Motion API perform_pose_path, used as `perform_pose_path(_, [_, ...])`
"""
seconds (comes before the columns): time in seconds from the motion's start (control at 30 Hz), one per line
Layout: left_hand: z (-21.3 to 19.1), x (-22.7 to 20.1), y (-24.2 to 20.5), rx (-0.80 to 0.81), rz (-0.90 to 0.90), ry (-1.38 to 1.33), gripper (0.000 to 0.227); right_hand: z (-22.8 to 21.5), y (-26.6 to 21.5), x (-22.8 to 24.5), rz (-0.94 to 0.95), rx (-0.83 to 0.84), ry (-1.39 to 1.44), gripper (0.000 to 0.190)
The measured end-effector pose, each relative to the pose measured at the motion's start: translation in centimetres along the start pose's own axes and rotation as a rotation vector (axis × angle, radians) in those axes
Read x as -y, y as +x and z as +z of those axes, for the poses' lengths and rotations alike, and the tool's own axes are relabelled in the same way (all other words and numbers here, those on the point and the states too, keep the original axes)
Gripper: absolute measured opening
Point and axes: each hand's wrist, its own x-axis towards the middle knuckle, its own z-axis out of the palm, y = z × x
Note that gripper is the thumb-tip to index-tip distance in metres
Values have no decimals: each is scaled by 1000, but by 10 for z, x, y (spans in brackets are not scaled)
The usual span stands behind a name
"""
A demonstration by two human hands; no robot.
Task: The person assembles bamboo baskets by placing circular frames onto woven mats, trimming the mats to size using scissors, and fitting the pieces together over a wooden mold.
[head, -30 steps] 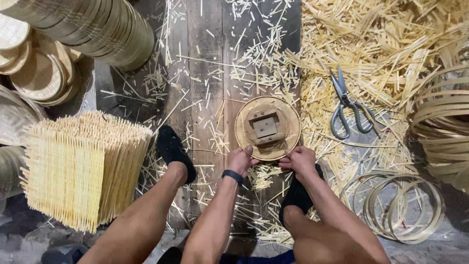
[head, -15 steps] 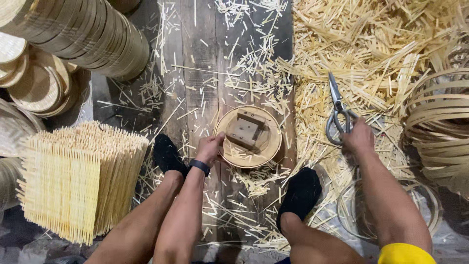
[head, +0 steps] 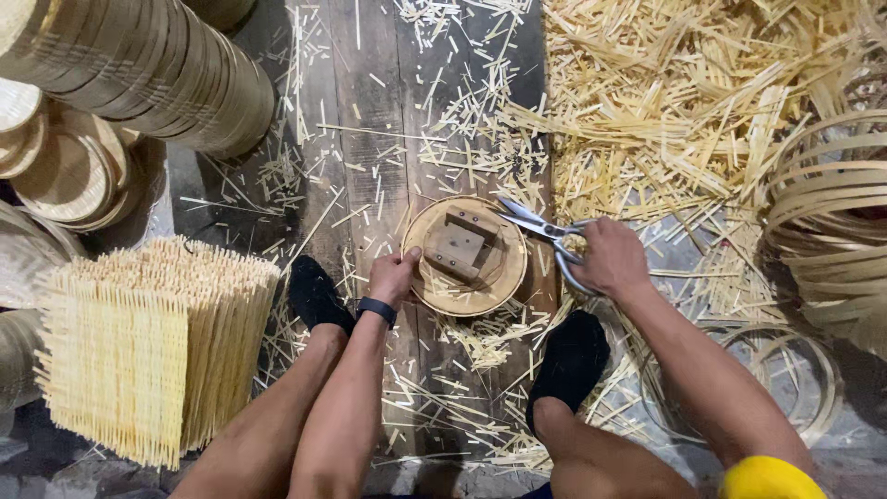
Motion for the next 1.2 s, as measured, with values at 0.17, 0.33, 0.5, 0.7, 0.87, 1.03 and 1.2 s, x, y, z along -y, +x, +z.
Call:
perform_pose_path(0.17, [-1, 6, 12, 15, 52, 13, 45, 29, 25, -9, -111, -43, -165, 37])
perform_pose_path(0.33, [-4, 4, 13, 140, -138, -200, 46, 5, 18, -9, 76, 33, 77, 38])
perform_pose_path(0.5, [-2, 1, -11, 3, 213, -97, 40, -3, 13, -41, 552, 1, 187, 66])
perform_pose_path(0.7, [4, -51, -69, -27, 565, -281, 40, -9, -11, 1, 504, 104, 522, 101])
perform_pose_path(0.87, [6, -85, -116, 50, 801, -31, 42, -1, -34, 105, 236, 210, 1695, 128])
perform_pose_path(1.03, [17, -122, -136, -20, 812, -118, 53, -9, -31, 139, 235, -92, 1615, 101])
perform_pose_path(1.2, [14, -134, -132, -115, 728, 49, 51, -15, -33, 141, 225, 7, 1545, 68])
